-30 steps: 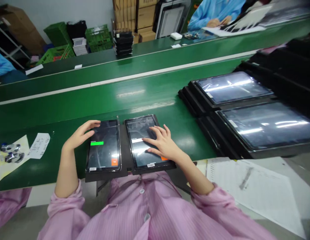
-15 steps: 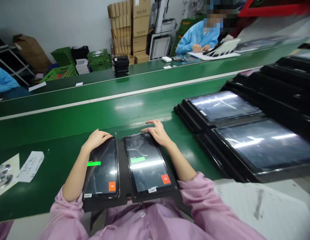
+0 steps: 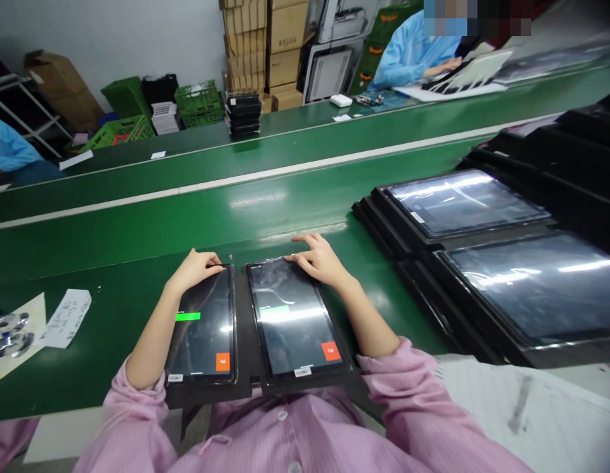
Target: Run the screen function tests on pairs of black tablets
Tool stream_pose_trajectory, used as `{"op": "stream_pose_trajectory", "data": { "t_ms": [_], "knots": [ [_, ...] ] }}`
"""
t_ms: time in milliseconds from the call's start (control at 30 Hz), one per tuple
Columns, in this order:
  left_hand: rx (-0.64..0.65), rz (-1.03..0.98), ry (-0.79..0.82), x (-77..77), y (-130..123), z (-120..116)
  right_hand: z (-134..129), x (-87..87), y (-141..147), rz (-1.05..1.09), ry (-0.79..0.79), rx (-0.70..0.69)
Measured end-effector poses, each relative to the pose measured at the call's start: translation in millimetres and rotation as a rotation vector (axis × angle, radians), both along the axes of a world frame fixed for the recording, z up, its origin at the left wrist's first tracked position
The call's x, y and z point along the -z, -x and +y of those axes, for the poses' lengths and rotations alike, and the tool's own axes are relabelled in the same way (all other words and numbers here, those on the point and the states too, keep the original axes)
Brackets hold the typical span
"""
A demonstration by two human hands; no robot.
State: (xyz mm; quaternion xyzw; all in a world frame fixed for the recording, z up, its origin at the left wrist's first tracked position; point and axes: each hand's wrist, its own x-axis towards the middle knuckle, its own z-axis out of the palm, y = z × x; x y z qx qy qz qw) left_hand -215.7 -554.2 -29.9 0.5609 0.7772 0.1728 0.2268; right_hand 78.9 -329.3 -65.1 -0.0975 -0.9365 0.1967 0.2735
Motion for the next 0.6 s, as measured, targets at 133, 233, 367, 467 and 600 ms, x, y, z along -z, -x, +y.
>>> {"op": "stream_pose_trajectory", "data": {
  "t_ms": [133,233,367,467,600],
  "knots": [
    [0.060,-0.050,0.036,-0.2,4,-3,0,-2.9,-3,-0.011,0.112,-0.190],
    [0.040,-0.027,0.029,-1.4,7,-4,3,-4.8,-7,0.151,0.228,-0.097],
    [0.116,-0.024,-0.013,0.1,12,-3,9,-2.7,-9,0.166,0.249,0.046],
    [0.145,-0.024,-0.030,0.7,13,-3,8,0.7,-5,0.097,0.197,-0.041],
    [0.131,-0.013,-0.028,-1.9,12,-4,5,3.0,-1,0.071,0.138,-0.100]
  ]
}}
